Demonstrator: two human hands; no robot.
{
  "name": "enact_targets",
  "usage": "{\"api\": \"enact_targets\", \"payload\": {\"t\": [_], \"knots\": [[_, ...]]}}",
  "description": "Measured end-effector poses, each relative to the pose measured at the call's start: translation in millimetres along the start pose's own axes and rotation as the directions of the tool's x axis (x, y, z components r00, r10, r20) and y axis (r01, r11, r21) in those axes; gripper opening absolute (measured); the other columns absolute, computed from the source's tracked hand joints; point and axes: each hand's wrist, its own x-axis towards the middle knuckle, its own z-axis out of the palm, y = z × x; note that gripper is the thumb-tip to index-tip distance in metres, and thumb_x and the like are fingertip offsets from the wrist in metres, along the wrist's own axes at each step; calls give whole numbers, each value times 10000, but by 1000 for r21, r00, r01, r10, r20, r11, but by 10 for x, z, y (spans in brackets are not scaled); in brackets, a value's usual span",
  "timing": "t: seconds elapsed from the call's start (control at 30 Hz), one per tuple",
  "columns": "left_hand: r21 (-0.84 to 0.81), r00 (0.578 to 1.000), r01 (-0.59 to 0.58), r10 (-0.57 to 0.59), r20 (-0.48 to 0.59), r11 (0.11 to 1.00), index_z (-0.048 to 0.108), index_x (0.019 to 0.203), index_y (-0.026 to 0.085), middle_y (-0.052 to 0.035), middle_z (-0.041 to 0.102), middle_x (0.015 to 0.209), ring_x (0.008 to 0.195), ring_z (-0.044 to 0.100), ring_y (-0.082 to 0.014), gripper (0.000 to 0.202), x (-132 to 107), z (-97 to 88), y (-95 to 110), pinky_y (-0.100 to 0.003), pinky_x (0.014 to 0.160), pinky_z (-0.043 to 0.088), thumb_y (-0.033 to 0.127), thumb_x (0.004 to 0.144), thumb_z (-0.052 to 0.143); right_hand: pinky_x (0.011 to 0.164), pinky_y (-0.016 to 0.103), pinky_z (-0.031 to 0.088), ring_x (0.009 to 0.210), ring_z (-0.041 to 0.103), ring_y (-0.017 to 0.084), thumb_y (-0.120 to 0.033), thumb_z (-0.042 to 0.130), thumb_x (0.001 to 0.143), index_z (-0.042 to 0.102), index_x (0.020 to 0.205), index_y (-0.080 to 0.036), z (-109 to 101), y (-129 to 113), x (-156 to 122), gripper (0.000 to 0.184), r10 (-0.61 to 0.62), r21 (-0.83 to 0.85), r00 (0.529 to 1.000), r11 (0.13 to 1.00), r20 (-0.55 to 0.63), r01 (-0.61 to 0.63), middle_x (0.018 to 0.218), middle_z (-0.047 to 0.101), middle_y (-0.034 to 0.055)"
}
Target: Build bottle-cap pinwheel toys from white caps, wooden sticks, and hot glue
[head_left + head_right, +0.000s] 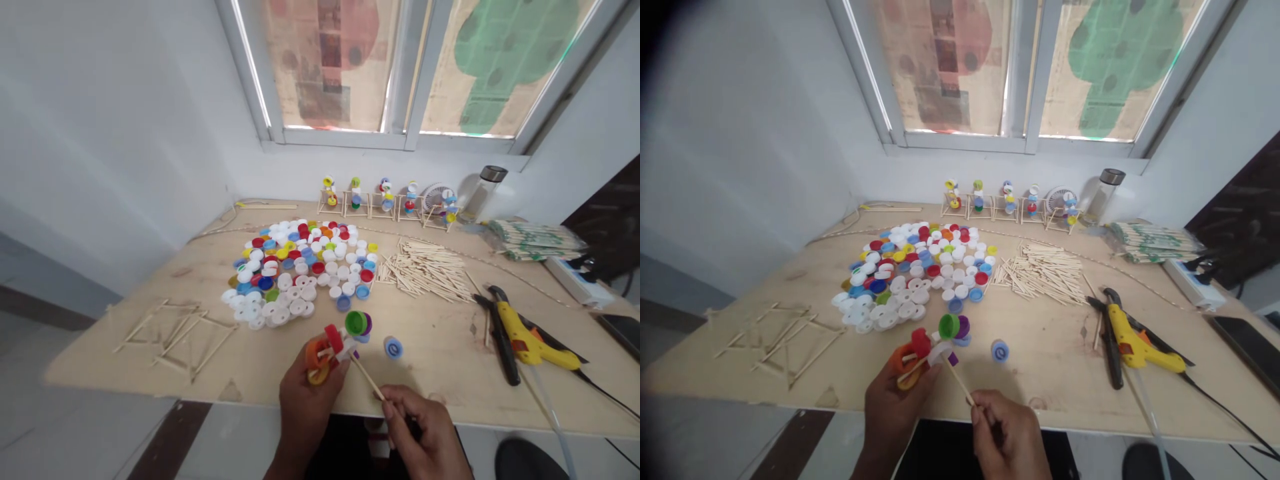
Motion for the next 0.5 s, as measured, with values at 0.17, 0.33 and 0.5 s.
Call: {"api": "enact_targets", "payload": {"t": [0.17,0.33,0.5], "knots": [[238,962,-271,273,23,933,676,915,233,-18,722,874,782,673,-178,213,-17,-27,14,-276,754,537,367,753,643,574,218,370,573,512,123,-451,353,940,617,729,-183,-8,-24,0,431,-63,-63,998,996,12,64,631,573,11],[295,918,-396,363,161,870,631,988,234,-28,711,907,794,675,-168,211,7,-110,-60,-264,733,541,313,793,623,516,212,355,507,493,117,-523,361,928,655,832,-178,-17,-59,25,463,30,54,997,998,75,-34,515,529,-12],[300,813,-578,501,297,759,605,1042,231,-50,706,975,878,680,-187,250,36,-147,-116,-290,766,546,231,792,620,424,201,311,393,395,86,-684,421,833,665,906,-126,-8,-10,103,612,185,277,960,930,212,-240,450,501,-28]]}}
